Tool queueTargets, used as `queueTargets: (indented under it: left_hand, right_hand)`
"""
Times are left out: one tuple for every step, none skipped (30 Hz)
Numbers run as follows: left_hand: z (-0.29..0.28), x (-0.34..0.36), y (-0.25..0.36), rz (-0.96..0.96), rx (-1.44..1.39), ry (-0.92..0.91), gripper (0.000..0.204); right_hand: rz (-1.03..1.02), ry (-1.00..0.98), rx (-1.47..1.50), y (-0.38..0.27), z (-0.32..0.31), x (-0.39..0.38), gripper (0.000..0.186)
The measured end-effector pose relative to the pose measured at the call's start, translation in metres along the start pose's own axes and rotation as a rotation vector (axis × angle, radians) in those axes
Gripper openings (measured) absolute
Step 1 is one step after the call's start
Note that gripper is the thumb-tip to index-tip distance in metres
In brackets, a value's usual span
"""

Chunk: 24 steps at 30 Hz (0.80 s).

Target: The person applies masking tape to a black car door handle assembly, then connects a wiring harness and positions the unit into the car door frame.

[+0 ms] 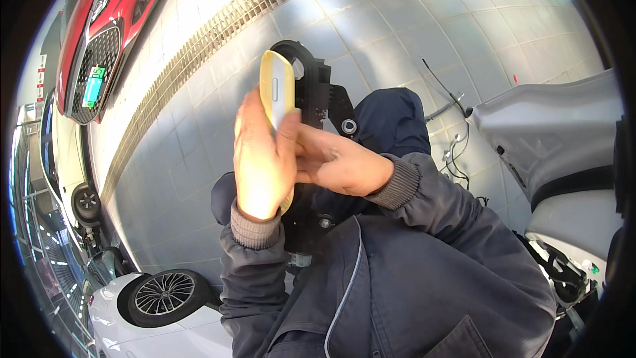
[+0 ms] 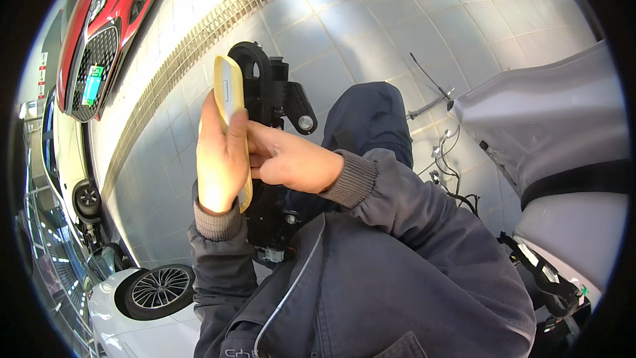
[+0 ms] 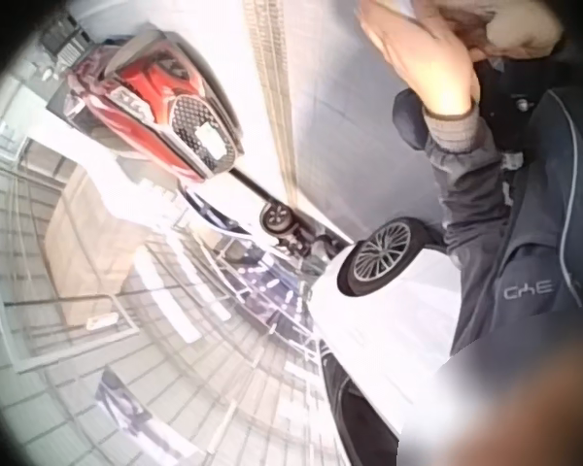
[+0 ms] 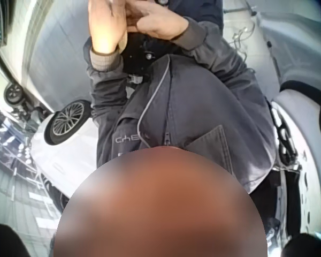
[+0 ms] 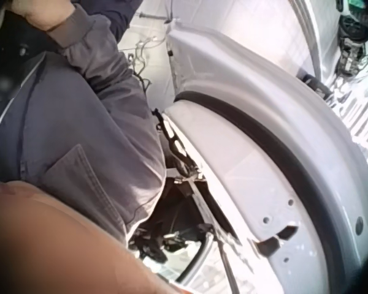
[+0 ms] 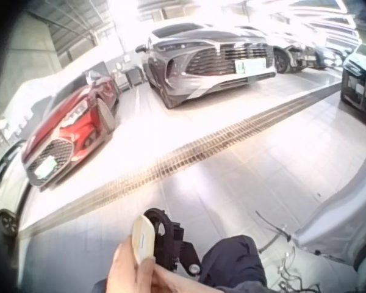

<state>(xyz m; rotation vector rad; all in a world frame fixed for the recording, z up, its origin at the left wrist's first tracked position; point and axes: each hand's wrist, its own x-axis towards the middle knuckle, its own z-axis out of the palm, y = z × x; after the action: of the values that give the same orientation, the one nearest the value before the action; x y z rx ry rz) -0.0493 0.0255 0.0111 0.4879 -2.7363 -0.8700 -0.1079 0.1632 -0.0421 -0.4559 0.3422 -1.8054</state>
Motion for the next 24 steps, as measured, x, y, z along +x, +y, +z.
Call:
queueTargets:
  left_hand:
    - [-0.001,0.0,-0.002,-0.014,-0.055,-0.012,0.057]
    - [-0.002,0.001,-0.004,-0.032,-0.108,-0.024,0.053]
    - [-0.002,0.002,-0.005,-0.01,-0.122,-0.029,0.05]
    - [-0.002,0.004,-0.005,0.014,-0.089,-0.006,0.047]
    - [-0.003,0.009,-0.006,0.051,-0.036,0.002,0.047]
    - [-0.004,0.014,-0.005,0.08,0.007,0.006,0.047]
    - [-0.003,0.019,-0.005,0.109,0.038,0.04,0.045]
    - [-0.004,0.024,-0.005,0.089,0.015,0.025,0.045]
    - [-0.006,0.029,-0.005,0.079,-0.017,0.008,0.045]
    - [-0.007,0.032,-0.005,0.112,-0.053,0.014,0.045]
    - [-0.007,0.035,-0.005,0.07,-0.079,0.021,0.046]
    - [-0.007,0.036,-0.005,0.073,-0.074,0.011,0.046]
    - [-0.007,0.036,-0.006,0.095,-0.073,0.016,0.046]
    - [-0.006,0.037,-0.008,0.119,-0.073,0.018,0.046]
    - [-0.006,0.037,-0.01,0.104,-0.071,0.009,0.045]
    - [-0.005,0.037,-0.012,0.089,-0.069,-0.003,0.043]
    - [-0.004,0.038,-0.014,0.075,-0.066,-0.017,0.041]
    - [-0.003,0.039,-0.016,0.078,-0.114,-0.015,0.039]
    - [-0.003,0.04,-0.018,0.081,-0.163,-0.012,0.037]
    - [-0.005,0.041,-0.019,0.105,-0.214,-0.007,0.034]
    - [-0.007,0.04,-0.02,0.154,-0.119,0.066,0.032]
    - [-0.01,0.037,-0.021,0.223,-0.029,0.137,0.031]
    - [-0.015,0.034,-0.021,0.26,0.061,0.196,0.029]
    - [-0.02,0.03,-0.021,0.265,0.002,0.208,0.028]
  right_hand:
    - [0.01,-0.001,-0.019,0.0,0.0,0.001,0.087]
    - [0.022,-0.006,-0.041,-0.001,0.001,0.003,0.088]
    - [-0.026,-0.005,-0.006,0.0,0.001,0.004,0.086]
    - [-0.031,-0.009,-0.006,0.001,0.001,0.005,0.086]
    - [-0.035,-0.013,-0.007,0.002,0.001,0.006,0.085]
    - [-0.028,-0.005,-0.014,0.003,0.001,0.007,0.085]
    - [-0.031,-0.013,-0.012,0.004,0.001,0.008,0.084]
    - [-0.024,-0.012,-0.018,0.005,0.002,0.008,0.084]
    - [-0.018,-0.012,-0.023,0.005,0.002,0.008,0.083]
    - [-0.011,-0.006,-0.032,0.006,0.002,0.009,0.083]
    - [-0.007,0.001,-0.041,0.006,0.002,0.009,0.083]
    - [-0.001,0.012,-0.047,0.006,0.002,0.009,0.083]
    - [-0.006,0.016,-0.048,0.006,0.002,0.01,0.082]
    - [-0.01,0.022,-0.049,0.005,0.002,0.01,0.081]
    - [-0.016,0.024,-0.042,0.005,0.002,0.011,0.08]
    - [-0.015,0.034,-0.053,0.005,0.002,0.011,0.08]
    - [-0.019,0.041,-0.058,0.005,0.002,0.011,0.079]
    - [-0.023,0.048,-0.063,0.004,0.001,0.01,0.078]
    - [-0.021,0.036,-0.067,0.004,0.001,0.009,0.077]
    - [-0.019,0.022,-0.073,0.003,0.0,0.008,0.076]
    - [-0.013,0.014,-0.076,0.002,0.0,0.007,0.075]
    - [-0.008,0.015,-0.104,0.0,-0.001,0.005,0.074]
    - [0.002,0.026,-0.126,-0.002,-0.001,0.004,0.073]
    - [0.015,0.038,-0.146,-0.005,-0.001,0.002,0.072]
